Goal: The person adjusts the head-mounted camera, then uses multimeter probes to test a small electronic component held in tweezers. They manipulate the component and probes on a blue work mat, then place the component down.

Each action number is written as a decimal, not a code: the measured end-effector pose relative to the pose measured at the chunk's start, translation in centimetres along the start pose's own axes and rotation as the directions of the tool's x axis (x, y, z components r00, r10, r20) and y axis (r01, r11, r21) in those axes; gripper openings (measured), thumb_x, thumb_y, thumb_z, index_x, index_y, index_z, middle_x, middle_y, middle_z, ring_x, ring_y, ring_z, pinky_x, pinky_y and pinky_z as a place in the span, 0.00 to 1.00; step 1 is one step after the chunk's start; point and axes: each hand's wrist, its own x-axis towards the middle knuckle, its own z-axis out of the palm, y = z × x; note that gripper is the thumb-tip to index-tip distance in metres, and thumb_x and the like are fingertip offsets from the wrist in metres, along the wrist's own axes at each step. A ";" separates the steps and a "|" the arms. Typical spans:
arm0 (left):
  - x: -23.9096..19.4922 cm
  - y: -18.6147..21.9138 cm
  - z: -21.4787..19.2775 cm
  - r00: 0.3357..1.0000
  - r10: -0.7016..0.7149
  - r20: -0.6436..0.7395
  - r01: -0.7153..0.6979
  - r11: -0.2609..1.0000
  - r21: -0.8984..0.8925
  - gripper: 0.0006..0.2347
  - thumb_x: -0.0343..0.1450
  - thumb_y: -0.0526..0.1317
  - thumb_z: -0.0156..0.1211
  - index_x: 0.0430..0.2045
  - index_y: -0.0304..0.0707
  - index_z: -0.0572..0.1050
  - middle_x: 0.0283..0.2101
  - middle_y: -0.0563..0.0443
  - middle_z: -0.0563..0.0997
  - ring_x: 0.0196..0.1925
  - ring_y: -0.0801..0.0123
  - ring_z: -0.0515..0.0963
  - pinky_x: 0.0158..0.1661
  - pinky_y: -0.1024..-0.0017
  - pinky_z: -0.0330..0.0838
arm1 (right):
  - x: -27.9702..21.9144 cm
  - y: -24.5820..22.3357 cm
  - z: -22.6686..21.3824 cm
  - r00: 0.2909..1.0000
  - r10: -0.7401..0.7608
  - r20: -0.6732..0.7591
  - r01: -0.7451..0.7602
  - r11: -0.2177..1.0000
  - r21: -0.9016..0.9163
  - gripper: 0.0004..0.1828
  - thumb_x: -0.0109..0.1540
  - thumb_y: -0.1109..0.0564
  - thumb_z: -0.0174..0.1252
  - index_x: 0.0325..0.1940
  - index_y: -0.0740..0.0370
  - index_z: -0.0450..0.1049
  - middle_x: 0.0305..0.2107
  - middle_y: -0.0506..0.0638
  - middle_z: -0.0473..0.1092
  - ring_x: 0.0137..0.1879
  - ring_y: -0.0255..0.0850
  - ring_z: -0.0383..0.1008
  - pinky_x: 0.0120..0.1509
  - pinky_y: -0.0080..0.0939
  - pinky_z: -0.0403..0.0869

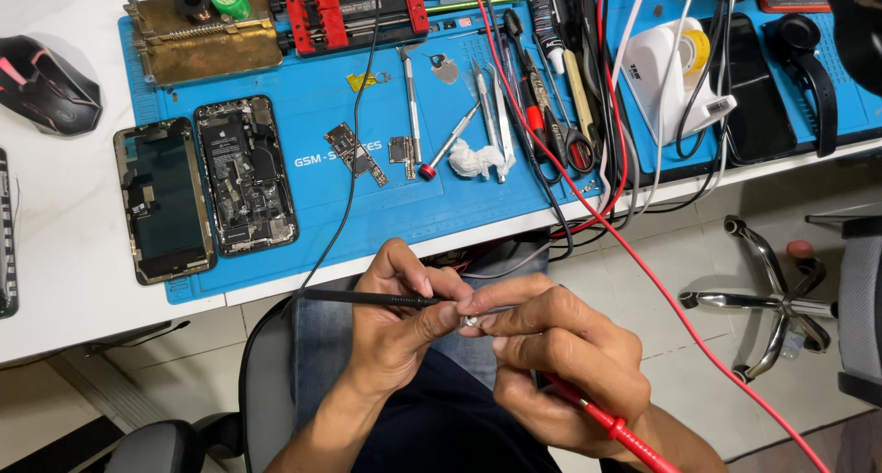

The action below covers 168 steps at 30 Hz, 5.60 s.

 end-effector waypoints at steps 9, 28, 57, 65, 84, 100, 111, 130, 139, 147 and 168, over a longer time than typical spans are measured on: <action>0.2 0.8 1.4 0.977 0.206 -0.060 -0.188 0.957 0.219 0.12 0.72 0.30 0.72 0.35 0.42 0.69 0.41 0.46 0.75 0.42 0.53 0.88 0.45 0.61 0.86 | 0.2 0.7 -0.3 1.000 0.007 -0.012 -0.007 1.000 -0.011 0.10 0.58 0.79 0.57 0.30 0.69 0.70 0.31 0.59 0.71 0.45 0.65 0.91 0.50 0.48 0.91; -0.4 0.8 3.3 0.954 0.253 -0.159 -0.236 0.965 0.116 0.15 0.70 0.45 0.80 0.36 0.39 0.77 0.32 0.40 0.80 0.38 0.54 0.82 0.33 0.64 0.84 | 0.0 0.8 0.1 0.999 0.032 -0.033 -0.032 0.999 0.017 0.09 0.57 0.78 0.53 0.31 0.70 0.69 0.31 0.60 0.70 0.44 0.68 0.91 0.49 0.52 0.93; 0.1 1.8 2.5 0.998 0.067 -0.009 -0.068 0.995 -0.070 0.17 0.71 0.50 0.81 0.32 0.44 0.75 0.26 0.51 0.76 0.30 0.63 0.71 0.33 0.69 0.67 | 0.1 -1.7 0.9 0.998 0.030 -0.049 -0.029 1.000 0.007 0.07 0.62 0.72 0.57 0.30 0.67 0.72 0.33 0.62 0.78 0.46 0.63 0.94 0.52 0.46 0.95; 0.2 1.9 2.8 0.996 0.086 -0.006 -0.086 0.995 -0.055 0.16 0.71 0.49 0.80 0.32 0.44 0.75 0.25 0.51 0.74 0.29 0.64 0.71 0.34 0.68 0.68 | 0.1 -1.5 1.2 0.996 0.009 -0.092 -0.013 0.999 -0.046 0.08 0.60 0.73 0.57 0.27 0.68 0.71 0.30 0.62 0.78 0.42 0.62 0.94 0.47 0.44 0.95; 0.0 1.7 2.6 0.999 0.043 -0.024 -0.045 0.995 -0.094 0.16 0.72 0.50 0.80 0.33 0.43 0.75 0.25 0.51 0.74 0.32 0.62 0.71 0.31 0.69 0.68 | 0.3 -1.7 0.4 0.997 0.062 -0.051 -0.063 0.997 -0.036 0.06 0.59 0.74 0.55 0.30 0.69 0.72 0.33 0.64 0.78 0.43 0.60 0.93 0.51 0.47 0.96; 0.1 1.5 2.8 0.998 0.058 -0.028 -0.060 0.996 -0.065 0.16 0.71 0.50 0.80 0.33 0.45 0.75 0.24 0.52 0.74 0.32 0.62 0.71 0.34 0.69 0.67 | 0.6 -1.7 0.6 0.999 0.016 -0.046 -0.018 0.998 -0.065 0.10 0.61 0.73 0.55 0.26 0.68 0.69 0.31 0.61 0.77 0.43 0.61 0.95 0.47 0.41 0.93; 0.2 1.7 3.1 0.997 0.072 -0.036 -0.074 0.995 -0.060 0.16 0.72 0.49 0.80 0.33 0.44 0.75 0.24 0.51 0.74 0.31 0.64 0.70 0.37 0.69 0.68 | 0.5 -1.4 0.7 0.998 0.030 -0.061 -0.030 1.000 -0.003 0.06 0.60 0.74 0.55 0.30 0.72 0.72 0.32 0.64 0.77 0.43 0.63 0.93 0.50 0.46 0.94; 0.4 0.8 5.3 0.923 0.330 -0.196 -0.327 0.944 0.051 0.11 0.70 0.40 0.79 0.32 0.37 0.78 0.31 0.45 0.83 0.36 0.58 0.82 0.43 0.63 0.76 | 0.6 0.5 -0.2 0.993 0.088 -0.077 -0.082 0.994 0.072 0.08 0.55 0.76 0.53 0.30 0.68 0.66 0.26 0.62 0.71 0.37 0.61 0.90 0.47 0.56 0.95; 0.2 1.0 5.7 0.921 0.331 -0.207 -0.295 0.937 0.188 0.09 0.68 0.38 0.79 0.33 0.39 0.81 0.34 0.46 0.84 0.38 0.65 0.84 0.44 0.73 0.80 | -0.6 1.6 -0.1 0.965 0.219 -0.143 -0.207 0.974 0.097 0.09 0.61 0.74 0.55 0.34 0.63 0.67 0.30 0.59 0.71 0.43 0.60 0.87 0.53 0.55 0.92; 0.4 1.3 6.0 0.902 0.398 -0.166 -0.336 0.890 0.308 0.09 0.68 0.40 0.78 0.33 0.40 0.80 0.35 0.49 0.83 0.38 0.67 0.83 0.44 0.75 0.79 | -1.0 2.4 0.1 0.948 0.255 -0.193 -0.230 0.963 0.144 0.05 0.60 0.68 0.57 0.33 0.61 0.69 0.30 0.56 0.72 0.41 0.58 0.86 0.54 0.54 0.89; 0.7 1.2 5.8 0.877 0.460 -0.137 -0.388 0.848 0.362 0.10 0.68 0.41 0.78 0.33 0.42 0.80 0.34 0.52 0.84 0.40 0.65 0.84 0.46 0.73 0.81 | -0.8 2.2 -0.2 0.960 0.245 -0.137 -0.217 0.958 0.189 0.05 0.64 0.65 0.59 0.35 0.62 0.70 0.31 0.56 0.71 0.45 0.62 0.88 0.55 0.56 0.90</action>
